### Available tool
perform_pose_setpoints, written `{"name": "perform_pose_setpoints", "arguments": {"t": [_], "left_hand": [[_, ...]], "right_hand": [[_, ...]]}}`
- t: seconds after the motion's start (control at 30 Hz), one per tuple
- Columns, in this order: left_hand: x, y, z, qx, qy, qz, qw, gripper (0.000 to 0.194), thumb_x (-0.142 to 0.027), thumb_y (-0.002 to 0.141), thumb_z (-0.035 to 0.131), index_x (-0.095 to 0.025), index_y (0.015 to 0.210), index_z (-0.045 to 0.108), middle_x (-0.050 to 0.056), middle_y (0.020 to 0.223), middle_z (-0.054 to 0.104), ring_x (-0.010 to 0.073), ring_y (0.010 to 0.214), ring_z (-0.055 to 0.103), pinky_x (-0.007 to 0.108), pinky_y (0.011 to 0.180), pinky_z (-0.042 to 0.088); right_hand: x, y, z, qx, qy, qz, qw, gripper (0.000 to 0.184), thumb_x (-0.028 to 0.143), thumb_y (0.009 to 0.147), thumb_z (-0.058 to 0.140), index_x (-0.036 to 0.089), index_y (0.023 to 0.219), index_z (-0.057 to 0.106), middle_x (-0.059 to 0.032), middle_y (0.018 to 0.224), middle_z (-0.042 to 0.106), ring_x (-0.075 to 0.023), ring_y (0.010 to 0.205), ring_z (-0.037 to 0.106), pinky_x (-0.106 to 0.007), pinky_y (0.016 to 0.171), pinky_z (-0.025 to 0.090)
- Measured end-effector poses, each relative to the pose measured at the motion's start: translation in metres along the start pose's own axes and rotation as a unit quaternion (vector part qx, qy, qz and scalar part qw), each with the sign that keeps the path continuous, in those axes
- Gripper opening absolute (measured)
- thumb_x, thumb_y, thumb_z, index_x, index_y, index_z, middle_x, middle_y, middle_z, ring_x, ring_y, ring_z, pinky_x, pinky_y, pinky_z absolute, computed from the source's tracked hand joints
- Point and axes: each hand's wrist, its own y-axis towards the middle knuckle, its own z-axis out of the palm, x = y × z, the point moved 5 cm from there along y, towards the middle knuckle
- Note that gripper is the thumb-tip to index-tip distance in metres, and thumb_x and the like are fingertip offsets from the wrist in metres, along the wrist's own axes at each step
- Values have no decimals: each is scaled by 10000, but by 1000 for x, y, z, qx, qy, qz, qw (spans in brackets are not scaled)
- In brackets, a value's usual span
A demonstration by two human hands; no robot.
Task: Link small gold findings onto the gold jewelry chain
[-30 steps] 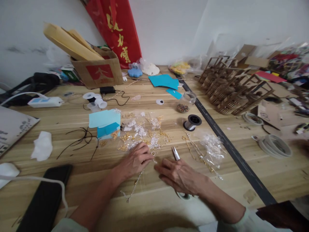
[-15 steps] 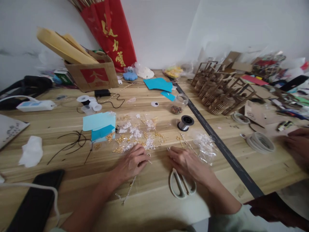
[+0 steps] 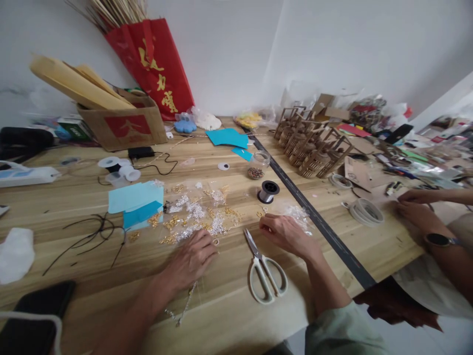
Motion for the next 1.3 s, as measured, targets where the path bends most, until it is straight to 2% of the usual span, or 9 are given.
{"name": "perform_pose_setpoints", "arguments": {"t": [0.17, 0.27, 0.4, 0.53, 0.7, 0.9, 1.1, 1.2, 1.3], "left_hand": [[8, -2, 3, -6, -41, -20, 999, 131, -144, 894, 545, -170, 822, 651, 36, 798, 603, 190, 868, 503, 334, 765, 441], [12, -3, 3, -22, -63, -30, 997, 116, -139, 886, 556, -163, 818, 647, 38, 799, 615, 183, 856, 513, 325, 748, 447], [12, -3, 2, -41, -66, -34, 996, 123, -125, 881, 553, -154, 807, 647, 44, 783, 615, 181, 841, 526, 320, 733, 462], [6, 0, 1, -69, -65, -23, 995, 137, -124, 885, 537, -148, 806, 646, 48, 763, 613, 181, 814, 531, 324, 715, 476], [2, 0, 1, -102, -60, -15, 993, 144, -110, 886, 518, -156, 824, 640, 47, 769, 624, 172, 794, 541, 312, 689, 488], [4, -2, 1, -128, -37, -5, 991, 164, -111, 901, 494, -158, 826, 632, 44, 749, 633, 166, 774, 552, 314, 688, 489], [7, -4, -4, -167, -33, -10, 985, 117, -112, 888, 527, -157, 869, 634, 39, 753, 647, 157, 755, 565, 299, 689, 479], [6, -4, -8, -189, -30, -6, 981, 102, -107, 876, 544, -154, 859, 633, 37, 737, 647, 153, 741, 566, 287, 691, 479], [6, -4, -9, -196, -36, -3, 980, 101, -91, 873, 546, -150, 871, 629, 39, 740, 648, 150, 739, 562, 280, 691, 477]], "right_hand": [[30, 0, 11, 58, 74, -107, 990, 90, 170, 879, 539, 180, 837, 617, -13, 805, 657, -129, 702, 579, -235, 596, 286], [45, -2, 20, 89, 58, -138, 985, 79, 177, 872, 538, 183, 847, 612, -19, 831, 665, -141, 724, 603, -240, 585, 293], [56, -7, 27, 99, -7, -129, 987, 51, 211, 840, 580, 167, 827, 601, -44, 868, 670, -179, 761, 622, -263, 602, 325], [63, -12, 32, 112, -69, -113, 985, 105, 109, 868, 507, 151, 814, 586, -68, 850, 661, -188, 735, 611, -293, 614, 343], [64, -10, 36, 60, -82, -129, 986, 125, 63, 883, 456, 150, 907, 542, -76, 914, 635, -194, 757, 585, -303, 617, 355], [48, 4, 29, -22, -51, -70, 996, 131, 103, 928, 408, 168, 943, 521, -78, 938, 626, -186, 773, 580, -281, 626, 345], [-4, 13, 7, -163, 73, 55, 982, 138, 200, 960, 413, 180, 942, 548, -42, 894, 638, -164, 766, 596, -244, 627, 346], [-26, 14, 2, -184, 54, 97, 977, 140, 215, 944, 453, 189, 945, 591, -40, 921, 636, -162, 767, 600, -242, 630, 340], [-30, 17, 7, -152, 15, 91, 984, 136, 196, 929, 481, 198, 950, 615, -40, 963, 623, -155, 785, 600, -238, 625, 328]]}}
